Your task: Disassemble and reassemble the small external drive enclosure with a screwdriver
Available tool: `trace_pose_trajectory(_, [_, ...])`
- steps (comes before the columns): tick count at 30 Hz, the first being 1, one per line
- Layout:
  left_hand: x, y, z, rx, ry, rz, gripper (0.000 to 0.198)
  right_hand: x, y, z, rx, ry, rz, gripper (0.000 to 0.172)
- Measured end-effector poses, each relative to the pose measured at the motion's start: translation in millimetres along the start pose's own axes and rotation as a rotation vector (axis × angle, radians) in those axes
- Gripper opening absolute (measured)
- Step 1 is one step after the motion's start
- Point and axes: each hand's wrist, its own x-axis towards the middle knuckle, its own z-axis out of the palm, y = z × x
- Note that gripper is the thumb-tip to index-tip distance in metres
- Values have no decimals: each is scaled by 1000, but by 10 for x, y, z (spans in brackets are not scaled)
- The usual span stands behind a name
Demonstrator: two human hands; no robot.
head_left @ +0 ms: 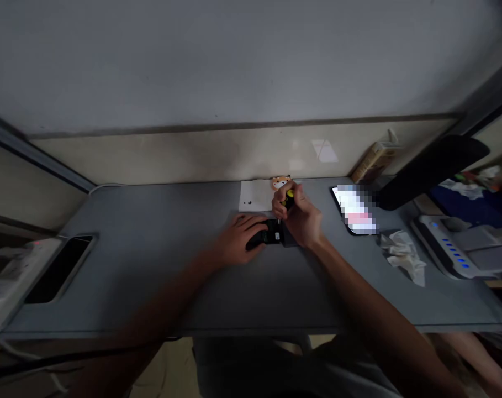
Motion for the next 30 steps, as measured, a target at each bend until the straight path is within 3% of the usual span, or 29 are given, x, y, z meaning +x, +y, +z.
trace_pose_trajectory(30, [11, 18, -18, -19, 17, 5, 33, -15, 8, 19, 11, -12, -26, 49])
